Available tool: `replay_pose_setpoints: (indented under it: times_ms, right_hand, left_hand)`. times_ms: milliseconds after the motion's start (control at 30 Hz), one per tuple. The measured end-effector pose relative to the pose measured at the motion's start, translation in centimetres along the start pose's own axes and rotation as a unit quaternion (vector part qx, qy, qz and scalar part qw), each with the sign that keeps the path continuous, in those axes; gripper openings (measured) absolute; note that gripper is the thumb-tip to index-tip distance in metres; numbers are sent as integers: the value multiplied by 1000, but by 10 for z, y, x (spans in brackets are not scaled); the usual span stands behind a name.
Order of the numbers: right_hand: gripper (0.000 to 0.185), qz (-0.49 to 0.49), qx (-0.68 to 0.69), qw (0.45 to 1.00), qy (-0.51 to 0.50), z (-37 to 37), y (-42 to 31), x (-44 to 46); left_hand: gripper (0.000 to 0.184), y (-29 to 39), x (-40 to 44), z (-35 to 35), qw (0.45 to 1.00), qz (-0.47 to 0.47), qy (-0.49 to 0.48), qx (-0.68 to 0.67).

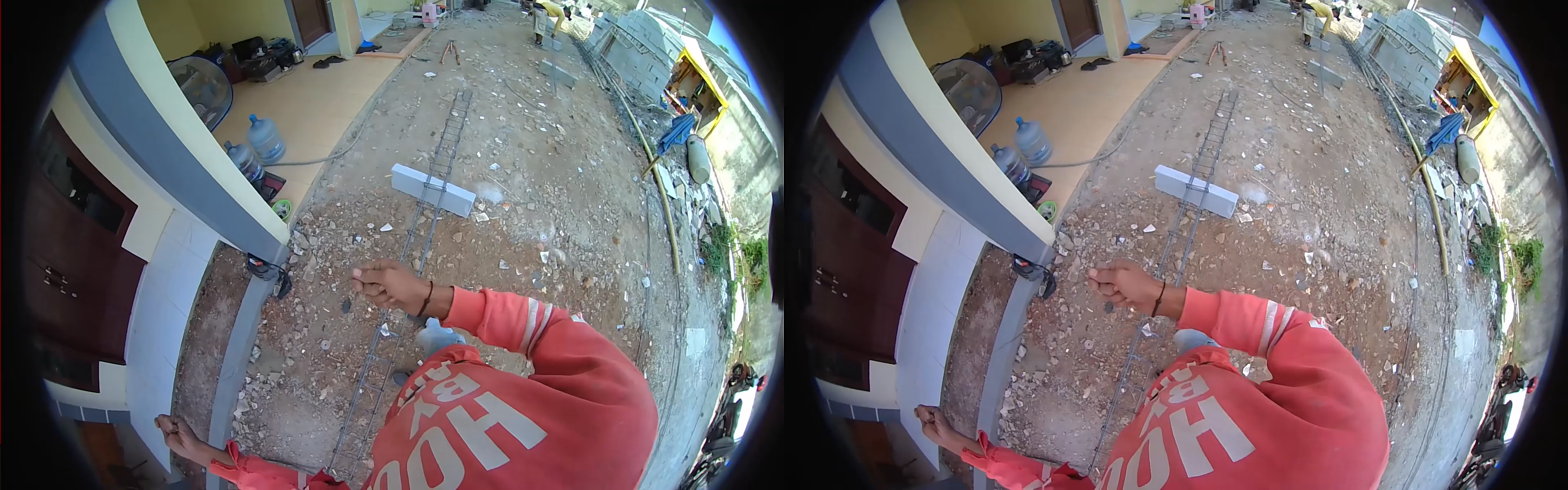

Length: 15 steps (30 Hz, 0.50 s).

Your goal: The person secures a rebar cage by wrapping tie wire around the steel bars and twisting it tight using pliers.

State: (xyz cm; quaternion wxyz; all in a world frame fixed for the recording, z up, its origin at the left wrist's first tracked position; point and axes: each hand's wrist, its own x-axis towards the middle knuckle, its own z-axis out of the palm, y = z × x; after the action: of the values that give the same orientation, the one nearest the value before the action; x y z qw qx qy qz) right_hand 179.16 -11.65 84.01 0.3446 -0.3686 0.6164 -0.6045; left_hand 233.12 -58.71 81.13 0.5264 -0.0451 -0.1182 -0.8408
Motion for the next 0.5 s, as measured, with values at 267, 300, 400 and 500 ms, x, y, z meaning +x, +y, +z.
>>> replay_pose_setpoints:
  times_ms: [267,300,400,500]
  right_hand:
    - [25,-56,157,730,-663,41,-65,-70]
    - [22,-86,56,815,-570,31,-52,-64]
    - [17,-174,-261,930,-191,-2,-18,-21]
    - [19,147,318,934,-72,-14,-60,-9]
  left_hand:
    - [20,-30,-27,41,993,48,104,-36]
    - [19,-38,-28,58,993,52,102,-25]
    - [15,-62,-27,103,992,65,113,2]
    - [14,-81,-31,116,974,121,191,-28]
